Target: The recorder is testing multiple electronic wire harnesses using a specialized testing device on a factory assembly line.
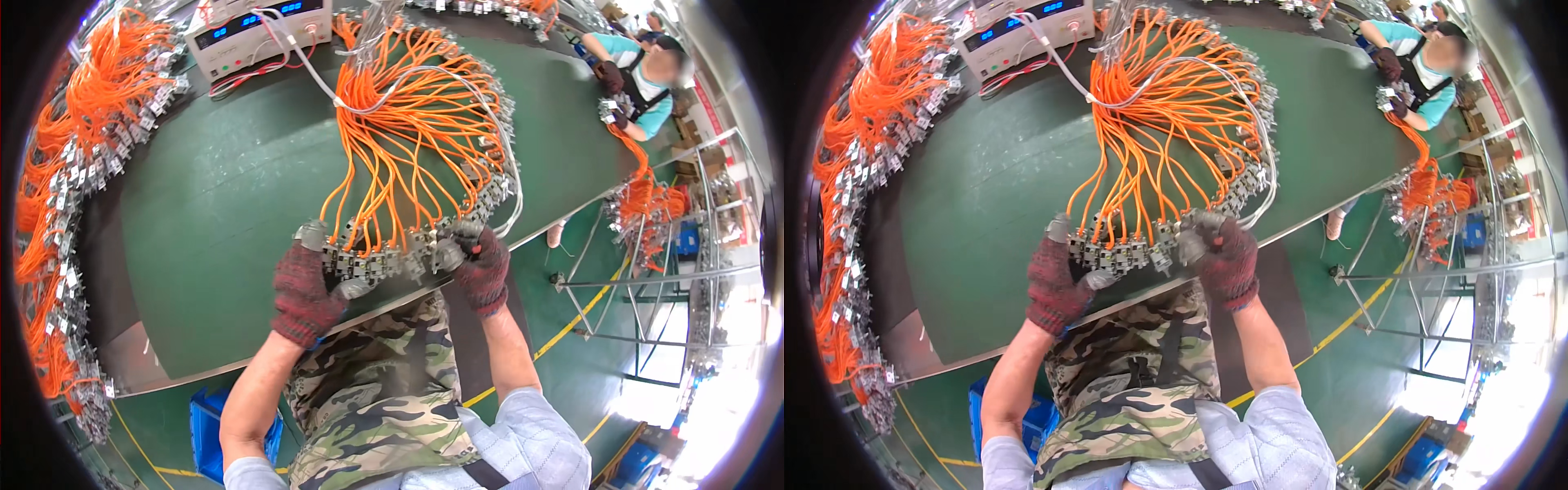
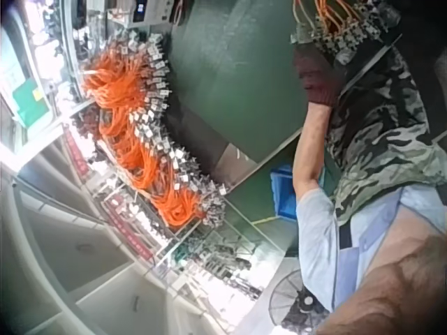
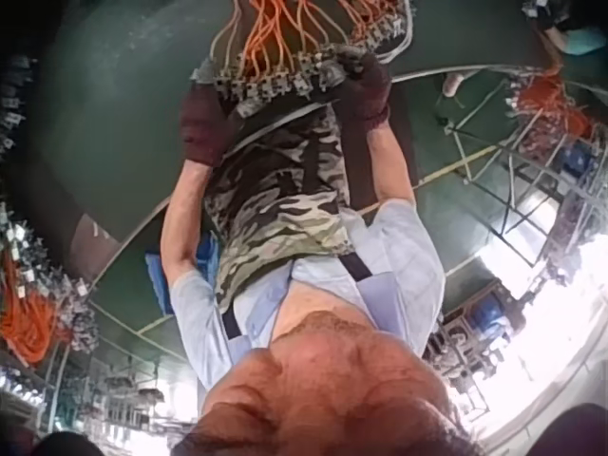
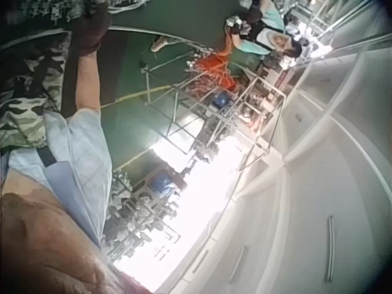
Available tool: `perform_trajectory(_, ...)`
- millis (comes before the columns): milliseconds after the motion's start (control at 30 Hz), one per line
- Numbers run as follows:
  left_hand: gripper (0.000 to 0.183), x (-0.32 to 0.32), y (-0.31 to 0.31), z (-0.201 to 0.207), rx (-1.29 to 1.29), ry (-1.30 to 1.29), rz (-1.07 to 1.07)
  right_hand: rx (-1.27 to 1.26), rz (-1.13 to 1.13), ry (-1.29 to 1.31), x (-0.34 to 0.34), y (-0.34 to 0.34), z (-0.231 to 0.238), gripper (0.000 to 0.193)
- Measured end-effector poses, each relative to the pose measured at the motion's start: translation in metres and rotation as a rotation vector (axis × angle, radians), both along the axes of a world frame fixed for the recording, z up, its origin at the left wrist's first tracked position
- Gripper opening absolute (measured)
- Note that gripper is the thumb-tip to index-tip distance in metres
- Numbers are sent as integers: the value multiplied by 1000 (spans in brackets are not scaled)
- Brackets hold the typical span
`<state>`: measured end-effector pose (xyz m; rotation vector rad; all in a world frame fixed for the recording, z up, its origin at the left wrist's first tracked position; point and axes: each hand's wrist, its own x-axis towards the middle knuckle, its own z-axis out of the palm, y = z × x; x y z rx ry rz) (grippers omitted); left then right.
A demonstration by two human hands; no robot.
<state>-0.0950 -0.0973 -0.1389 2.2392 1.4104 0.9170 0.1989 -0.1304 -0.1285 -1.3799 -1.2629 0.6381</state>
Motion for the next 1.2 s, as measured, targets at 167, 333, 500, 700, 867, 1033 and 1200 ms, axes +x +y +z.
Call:
perform_trajectory(167,86,65,1,11,-33,79,48,-106,-55,-272,51,21,33,28)
perform_trajectory(333,79,79,0,7,-18,42,66,-96,-99,195,70,2,41,26)
perform_trajectory(500,79,77,0,7,16,77,52,-219,-39,261,65,-2,30,26)
perform_trajectory(700,76,79,1,10,14,48,57,-225,3,186,66,2,27,27)
perform_trajectory(867,76,79,1,9,20,52,53,-242,20,160,65,3,28,28)
perform_trajectory(1033,75,81,1,9,16,36,49,-218,22,-58,63,2,28,30)
perform_trajectory(1200,75,81,3,10,5,-7,61,-270,47,-143,58,3,37,28)
